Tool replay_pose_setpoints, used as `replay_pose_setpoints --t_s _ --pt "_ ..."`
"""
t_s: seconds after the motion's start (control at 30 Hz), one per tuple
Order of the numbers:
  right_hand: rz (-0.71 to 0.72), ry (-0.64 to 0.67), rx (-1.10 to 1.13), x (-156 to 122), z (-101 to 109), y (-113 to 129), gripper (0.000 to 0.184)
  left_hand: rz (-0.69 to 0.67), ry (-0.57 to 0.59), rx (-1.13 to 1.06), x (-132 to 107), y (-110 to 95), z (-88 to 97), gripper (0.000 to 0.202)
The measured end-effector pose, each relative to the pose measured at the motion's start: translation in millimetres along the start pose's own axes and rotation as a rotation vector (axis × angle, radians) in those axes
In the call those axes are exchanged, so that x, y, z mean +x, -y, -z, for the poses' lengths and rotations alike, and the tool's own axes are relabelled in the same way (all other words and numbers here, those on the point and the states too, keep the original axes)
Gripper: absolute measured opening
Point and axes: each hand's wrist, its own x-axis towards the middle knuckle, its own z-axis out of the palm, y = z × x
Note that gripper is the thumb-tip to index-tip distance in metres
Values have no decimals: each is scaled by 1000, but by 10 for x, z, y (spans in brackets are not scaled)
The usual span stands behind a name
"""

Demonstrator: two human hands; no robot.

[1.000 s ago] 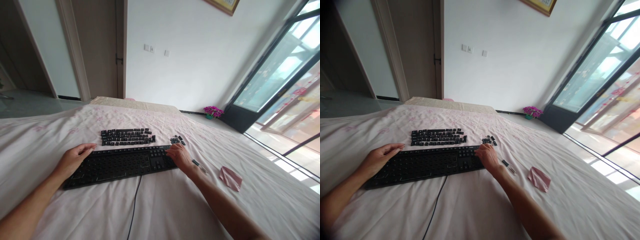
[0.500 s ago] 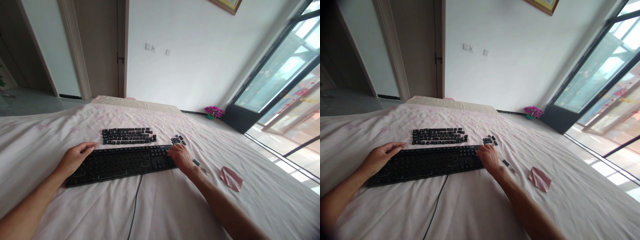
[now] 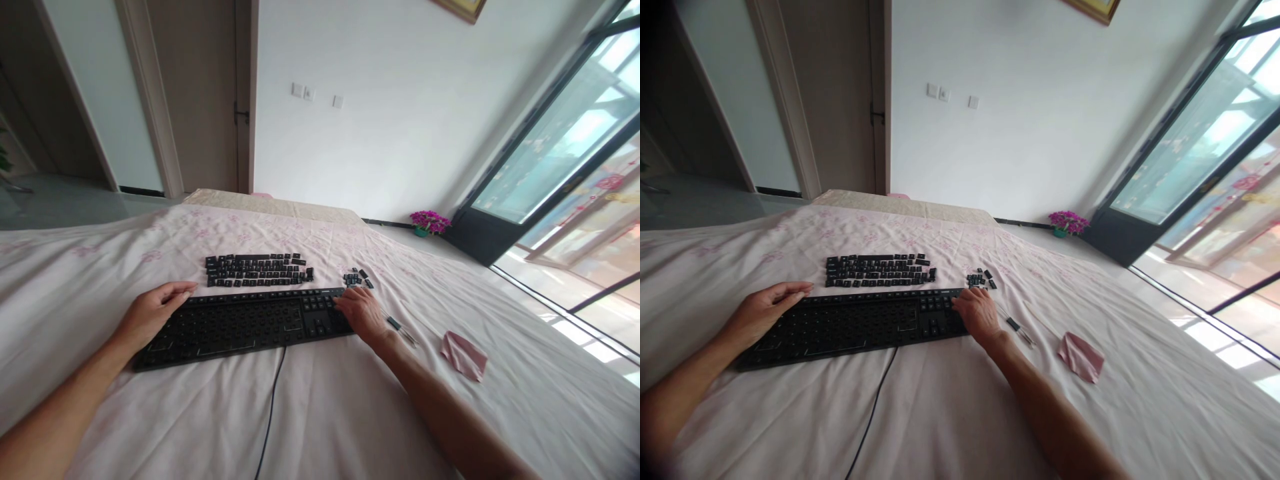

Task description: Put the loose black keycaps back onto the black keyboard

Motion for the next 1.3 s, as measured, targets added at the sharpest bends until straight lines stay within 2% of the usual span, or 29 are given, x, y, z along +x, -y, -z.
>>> replay_pose_setpoints --t_s 0.2,0.4,0.53,0.8,1.0,1.13,1.2,1.3 --pt "20 12 0 -4 -3 -10 24 9 0 1 -4 0 1 49" --pt "-18 5 -16 -19 -14 26 23 11 8 -1 -10 -6 15 49" --pt "-15 68 -76 -54 10 77 24 12 9 -4 -10 -10 18 49" --pt "-35 195 -180 -128 96 226 42 -4 4 5 2 20 4 52" --pt "-65 230 -128 -133 129 282 48 5 19 22 7 40 17 52" --pt "-98 183 56 -107 124 77 47 2 27 12 29 85 10 52" --pt "-168 98 149 -41 87 -138 44 5 22 11 39 101 6 52" --pt "-325 -21 122 142 14 -544 31 9 20 6 43 100 4 51"
